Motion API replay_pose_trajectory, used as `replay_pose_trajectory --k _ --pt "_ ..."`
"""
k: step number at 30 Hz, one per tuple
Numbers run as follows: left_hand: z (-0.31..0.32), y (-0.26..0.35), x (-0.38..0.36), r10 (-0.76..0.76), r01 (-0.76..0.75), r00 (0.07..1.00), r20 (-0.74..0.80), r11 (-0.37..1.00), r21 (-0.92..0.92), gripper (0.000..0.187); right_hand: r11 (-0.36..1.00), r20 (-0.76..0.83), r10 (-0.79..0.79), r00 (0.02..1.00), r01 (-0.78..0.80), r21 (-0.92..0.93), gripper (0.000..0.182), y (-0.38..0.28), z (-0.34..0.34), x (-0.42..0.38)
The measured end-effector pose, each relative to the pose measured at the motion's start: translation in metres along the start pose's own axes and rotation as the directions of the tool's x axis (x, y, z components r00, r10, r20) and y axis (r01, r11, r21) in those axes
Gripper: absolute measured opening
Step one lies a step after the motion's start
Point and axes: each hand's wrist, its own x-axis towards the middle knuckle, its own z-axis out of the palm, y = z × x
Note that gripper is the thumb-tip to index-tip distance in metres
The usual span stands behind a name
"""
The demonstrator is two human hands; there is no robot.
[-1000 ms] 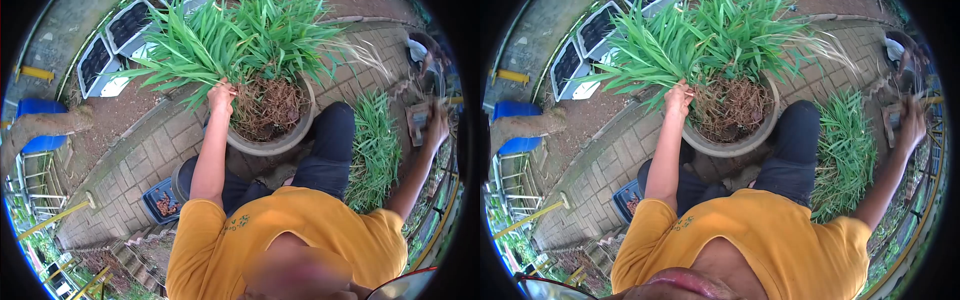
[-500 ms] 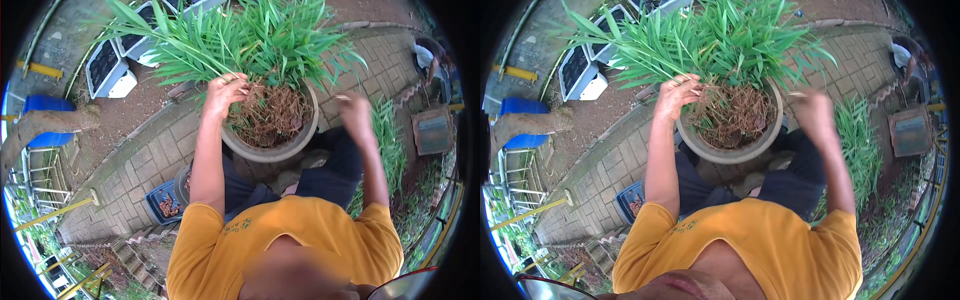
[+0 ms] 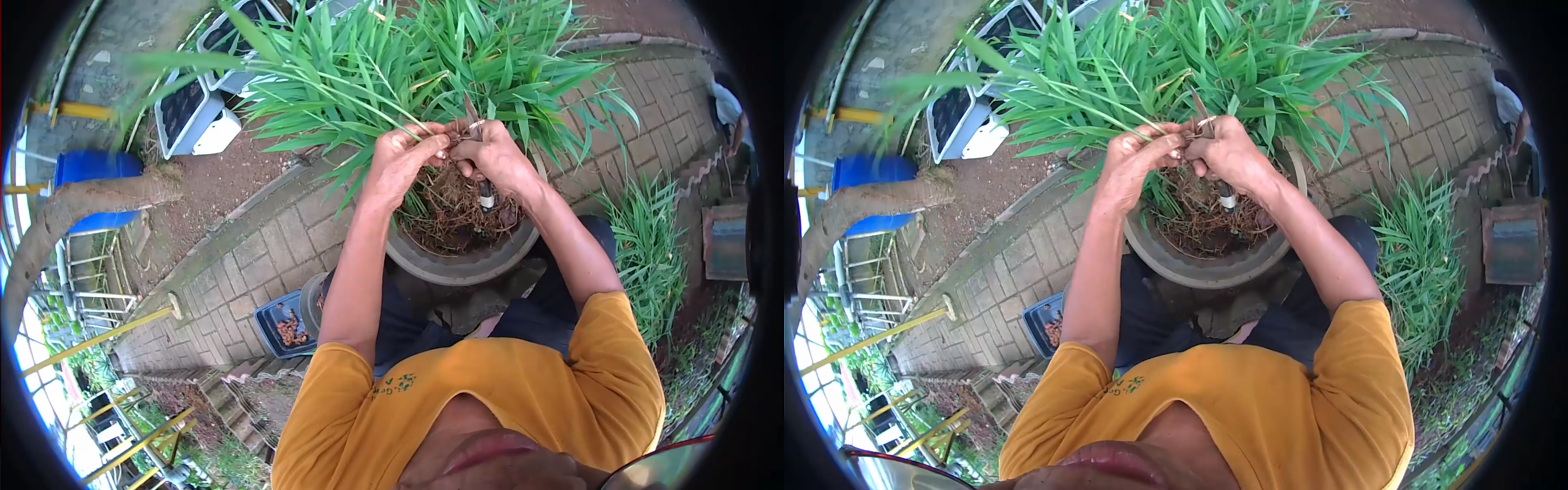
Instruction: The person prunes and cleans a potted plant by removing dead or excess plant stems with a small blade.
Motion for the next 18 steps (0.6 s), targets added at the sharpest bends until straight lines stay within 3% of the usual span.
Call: replay_pose_trajectory --k 4,6,7,8,9,10,13,14,15,17,18 --pt "-0.010 0.001 0.001 0.019 -0.018 0.992 0.126 1.000 -0.009 0.024 0.996 0.006 0.085 0.996 -0.086 0.040 0.025 -0.009 -0.007 -0.006" --pt "-0.013 0.000 0.004 0.006 -0.004 0.998 0.061 1.000 -0.027 0.020 0.990 0.034 0.142 0.989 -0.142 -0.003 0.025 -0.018 -0.012 -0.010" --pt "-0.013 0.002 0.005 -0.011 0.011 1.000 -0.001 0.998 -0.066 0.019 0.947 -0.073 0.051 0.996 -0.071 -0.315 0.026 -0.019 -0.013 -0.008" --pt "-0.014 0.004 0.006 -0.031 0.024 0.997 -0.064 0.994 -0.105 0.017 0.726 -0.146 -0.099 0.984 -0.029 -0.687 0.030 -0.003 -0.022 -0.002" --pt "-0.019 0.002 0.007 -0.026 0.012 0.994 -0.106 0.991 -0.132 0.015 0.366 -0.150 -0.273 0.950 -0.042 -0.929 0.034 0.025 -0.039 0.008" --pt "-0.023 0.000 0.009 -0.017 -0.001 0.992 -0.121 0.990 -0.142 0.016 -0.055 -0.082 -0.433 0.898 -0.117 -0.992 0.039 0.038 -0.049 0.014" --pt "-0.029 -0.004 0.011 0.023 -0.049 0.989 -0.145 0.982 -0.182 0.016 0.354 -0.002 -0.314 0.949 0.116 -0.928 0.041 0.005 -0.056 0.004" --pt "-0.029 -0.004 0.014 0.055 -0.085 0.986 -0.160 0.978 -0.189 0.016 0.461 -0.041 -0.471 0.881 0.206 -0.863 0.039 -0.009 -0.050 -0.001" --pt "-0.027 -0.004 0.016 0.079 -0.113 0.982 -0.174 0.975 -0.190 0.016 0.550 -0.109 -0.601 0.792 0.311 -0.775 0.037 -0.023 -0.032 -0.013" --pt "-0.020 0.001 0.011 0.104 -0.146 0.977 -0.188 0.964 -0.222 0.017 0.586 -0.153 -0.633 0.759 0.341 -0.735 0.037 -0.025 -0.017 -0.019" --pt "-0.019 0.002 0.011 0.123 -0.162 0.970 -0.209 0.970 -0.179 0.018 0.672 -0.177 -0.531 0.828 0.285 -0.683 0.039 -0.017 -0.017 -0.014"
